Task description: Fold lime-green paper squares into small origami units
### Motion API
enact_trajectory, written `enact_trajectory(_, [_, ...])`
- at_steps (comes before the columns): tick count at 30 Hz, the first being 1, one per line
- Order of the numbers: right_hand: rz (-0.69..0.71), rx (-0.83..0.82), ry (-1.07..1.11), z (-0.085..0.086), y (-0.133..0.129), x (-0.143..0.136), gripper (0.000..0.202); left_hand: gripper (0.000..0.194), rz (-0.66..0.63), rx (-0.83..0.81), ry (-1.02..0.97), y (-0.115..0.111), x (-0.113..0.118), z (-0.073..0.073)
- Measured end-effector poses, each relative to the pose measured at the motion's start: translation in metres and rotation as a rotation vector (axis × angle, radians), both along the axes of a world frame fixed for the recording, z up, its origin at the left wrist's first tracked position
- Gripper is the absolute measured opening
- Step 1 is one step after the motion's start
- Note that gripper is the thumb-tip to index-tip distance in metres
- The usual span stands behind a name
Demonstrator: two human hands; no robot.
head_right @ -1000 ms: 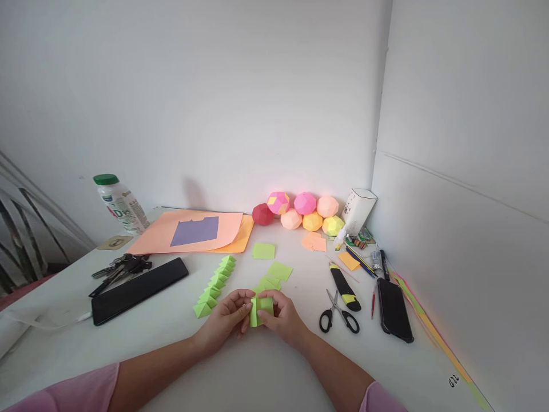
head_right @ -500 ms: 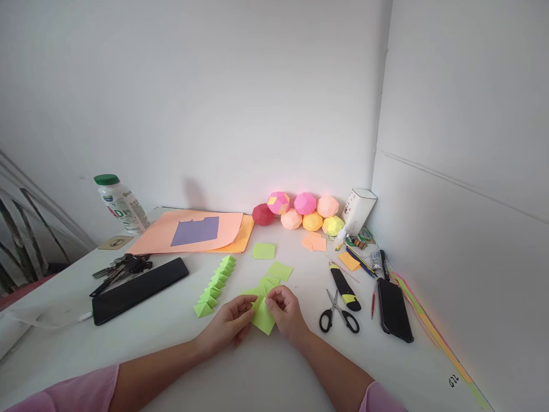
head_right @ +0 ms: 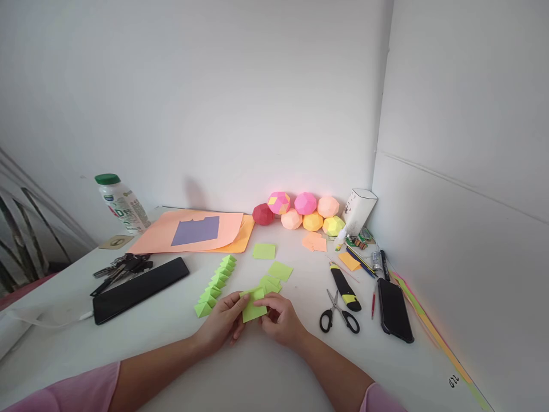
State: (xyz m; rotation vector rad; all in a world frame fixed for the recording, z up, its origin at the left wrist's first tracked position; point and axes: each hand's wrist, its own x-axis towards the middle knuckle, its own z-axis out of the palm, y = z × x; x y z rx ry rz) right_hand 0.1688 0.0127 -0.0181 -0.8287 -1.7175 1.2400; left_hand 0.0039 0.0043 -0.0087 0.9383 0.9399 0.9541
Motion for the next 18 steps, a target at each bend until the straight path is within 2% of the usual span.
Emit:
enact_trajectory(6, [0.004, 0.008, -0.019, 0.001, 0.001, 0.001, 0.024, 0.039, -0.007, 0.036, -0.028, 0.000, -0.001, -0.003])
enact_trajectory(12, [0.045, -0.097, 0.028, 0.009, 0.001, 0.002, 0.026, 0.039, -0.069, 0.080, 0.023, -0.002, -0.002, -0.003])
enact_trajectory(18, [-0.001, -0.181, 0.053, 0.011, 0.000, 0.004, 0.024, 0.037, -0.086, 0.093, 0.067, -0.003, -0.001, -0.004])
